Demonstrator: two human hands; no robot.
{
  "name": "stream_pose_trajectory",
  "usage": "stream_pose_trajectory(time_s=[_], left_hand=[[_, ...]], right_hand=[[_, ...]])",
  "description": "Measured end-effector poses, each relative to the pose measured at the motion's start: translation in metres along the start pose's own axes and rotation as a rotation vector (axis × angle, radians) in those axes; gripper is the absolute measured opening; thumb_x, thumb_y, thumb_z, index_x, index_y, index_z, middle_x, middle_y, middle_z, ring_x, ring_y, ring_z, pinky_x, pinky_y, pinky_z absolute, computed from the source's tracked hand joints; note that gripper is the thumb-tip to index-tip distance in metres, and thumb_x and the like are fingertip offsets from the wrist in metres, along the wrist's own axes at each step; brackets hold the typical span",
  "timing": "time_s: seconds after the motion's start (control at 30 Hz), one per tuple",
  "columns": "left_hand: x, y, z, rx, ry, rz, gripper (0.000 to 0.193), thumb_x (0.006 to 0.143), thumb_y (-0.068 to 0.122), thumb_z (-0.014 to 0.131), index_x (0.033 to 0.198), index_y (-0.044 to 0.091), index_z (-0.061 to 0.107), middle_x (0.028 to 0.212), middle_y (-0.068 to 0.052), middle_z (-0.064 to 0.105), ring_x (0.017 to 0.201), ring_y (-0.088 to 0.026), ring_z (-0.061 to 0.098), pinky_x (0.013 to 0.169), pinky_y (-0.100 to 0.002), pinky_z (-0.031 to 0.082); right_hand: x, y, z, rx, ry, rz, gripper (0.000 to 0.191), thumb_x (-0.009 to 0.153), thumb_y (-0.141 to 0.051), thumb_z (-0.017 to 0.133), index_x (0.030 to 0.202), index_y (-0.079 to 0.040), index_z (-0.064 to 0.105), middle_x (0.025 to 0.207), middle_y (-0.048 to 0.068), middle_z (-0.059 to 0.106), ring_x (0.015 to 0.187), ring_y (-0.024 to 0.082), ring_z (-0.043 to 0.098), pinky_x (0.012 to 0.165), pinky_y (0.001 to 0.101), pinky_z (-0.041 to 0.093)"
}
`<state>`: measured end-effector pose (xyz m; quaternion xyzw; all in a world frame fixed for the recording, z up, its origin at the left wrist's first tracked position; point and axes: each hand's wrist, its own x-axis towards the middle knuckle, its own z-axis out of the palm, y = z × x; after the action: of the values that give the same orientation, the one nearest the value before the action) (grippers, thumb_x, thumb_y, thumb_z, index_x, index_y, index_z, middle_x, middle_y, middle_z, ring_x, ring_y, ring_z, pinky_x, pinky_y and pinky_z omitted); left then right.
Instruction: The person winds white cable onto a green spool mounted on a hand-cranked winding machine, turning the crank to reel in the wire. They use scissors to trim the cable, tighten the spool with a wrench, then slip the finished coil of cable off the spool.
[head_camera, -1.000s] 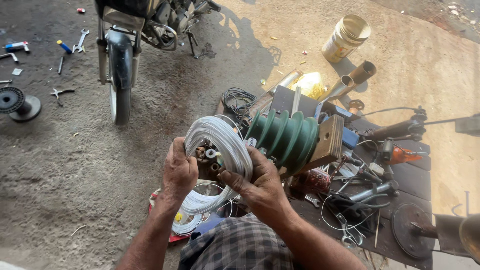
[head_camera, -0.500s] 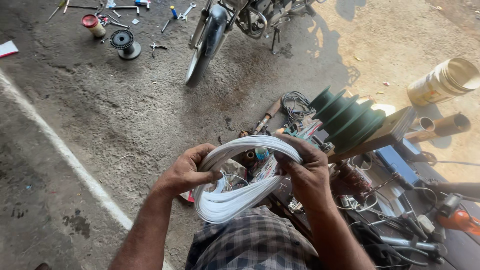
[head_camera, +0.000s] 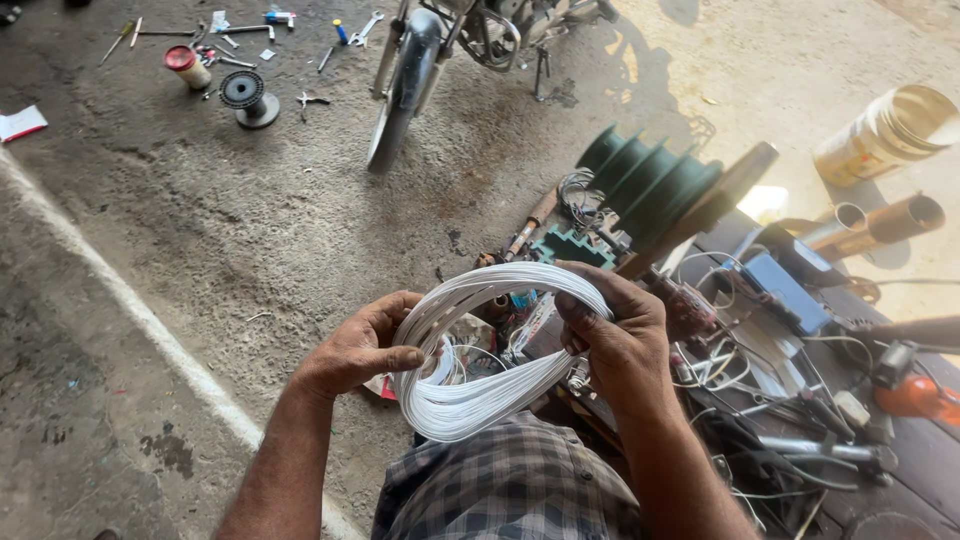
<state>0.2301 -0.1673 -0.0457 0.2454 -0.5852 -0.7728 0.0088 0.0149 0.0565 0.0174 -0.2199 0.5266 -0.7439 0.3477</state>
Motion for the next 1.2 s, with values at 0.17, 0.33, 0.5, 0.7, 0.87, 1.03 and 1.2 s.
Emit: stream_pose_trajectory(time_s=[0.17, 0.33, 0.5, 0.7, 0.87, 1.03, 1.2], left_hand=[[0.018, 0.016, 0.026, 0.269, 0.007, 0.191, 0.101, 0.053, 0.048, 0.097, 0.140, 0.011, 0.059, 0.118, -0.016, 0.075, 0.115, -0.028, 0.071, 0.100, -0.050, 0.058], [0.024, 0.073, 0.076, 0.447, -0.257, 0.335, 0.107, 0.057, 0.041, 0.097, 0.151, 0.018, 0.050, 0.122, -0.013, 0.074, 0.114, -0.031, 0.075, 0.093, -0.046, 0.062], [0.027, 0.113, 0.130, 0.900, -0.435, 0.190, 0.121, 0.053, 0.028, 0.094, 0.159, 0.026, 0.033, 0.101, -0.009, 0.083, 0.088, -0.024, 0.082, 0.080, -0.042, 0.065], [0.041, 0.108, 0.130, 0.575, -0.536, 0.265, 0.090, 0.076, 0.026, 0.088, 0.153, 0.017, 0.042, 0.110, -0.009, 0.081, 0.089, -0.016, 0.082, 0.075, -0.031, 0.066], [0.046, 0.104, 0.101, 0.264, -0.668, 0.214, 0.083, 0.071, 0.023, 0.094, 0.143, 0.003, 0.057, 0.105, -0.022, 0.081, 0.086, -0.021, 0.079, 0.072, -0.033, 0.068], [0.058, 0.087, 0.066, 0.032, -0.732, 0.405, 0.075, 0.086, 0.033, 0.086, 0.143, -0.001, 0.050, 0.116, -0.019, 0.072, 0.102, -0.022, 0.072, 0.087, -0.034, 0.064], [0.026, 0.078, 0.057, 0.220, 0.045, 0.862, 0.011, 0.094, 0.021, 0.073, 0.094, 0.011, 0.069, 0.089, -0.007, 0.069, 0.075, -0.017, 0.060, 0.068, -0.030, 0.051]], right_hand=[[-0.017, -0.002, -0.018, -0.125, -0.052, -0.053, 0.031, 0.096, -0.002, 0.071, 0.126, 0.000, 0.074, 0.089, 0.010, 0.075, 0.065, 0.009, 0.058, 0.054, 0.0228, 0.048], [-0.031, -0.005, -0.016, -0.258, -0.196, -0.057, 0.039, 0.088, 0.004, 0.072, 0.127, -0.001, 0.069, 0.109, 0.010, 0.079, 0.096, 0.017, 0.076, 0.084, 0.0300, 0.065], [-0.044, -0.008, -0.014, -0.469, -0.200, -0.027, 0.049, 0.076, -0.001, 0.080, 0.118, -0.005, 0.055, 0.094, 0.008, 0.078, 0.088, 0.016, 0.080, 0.075, 0.0279, 0.065], [-0.034, -0.017, -0.041, -0.451, -0.345, -0.168, 0.040, 0.078, -0.002, 0.075, 0.116, -0.004, 0.065, 0.104, 0.011, 0.075, 0.089, 0.016, 0.075, 0.083, 0.0326, 0.064], [-0.031, -0.006, -0.037, -0.342, -0.382, -0.260, 0.028, 0.095, -0.014, 0.076, 0.120, -0.004, 0.067, 0.105, 0.008, 0.074, 0.092, 0.016, 0.073, 0.083, 0.0340, 0.062], [-0.026, -0.001, -0.029, -0.452, -0.279, -0.330, 0.027, 0.093, -0.017, 0.079, 0.115, -0.005, 0.069, 0.101, 0.005, 0.074, 0.090, 0.013, 0.074, 0.079, 0.0305, 0.061], [-0.017, -0.002, -0.020, -0.364, -0.190, -0.281, 0.026, 0.092, -0.012, 0.079, 0.115, -0.002, 0.069, 0.104, 0.008, 0.074, 0.091, 0.015, 0.070, 0.080, 0.0306, 0.059]])
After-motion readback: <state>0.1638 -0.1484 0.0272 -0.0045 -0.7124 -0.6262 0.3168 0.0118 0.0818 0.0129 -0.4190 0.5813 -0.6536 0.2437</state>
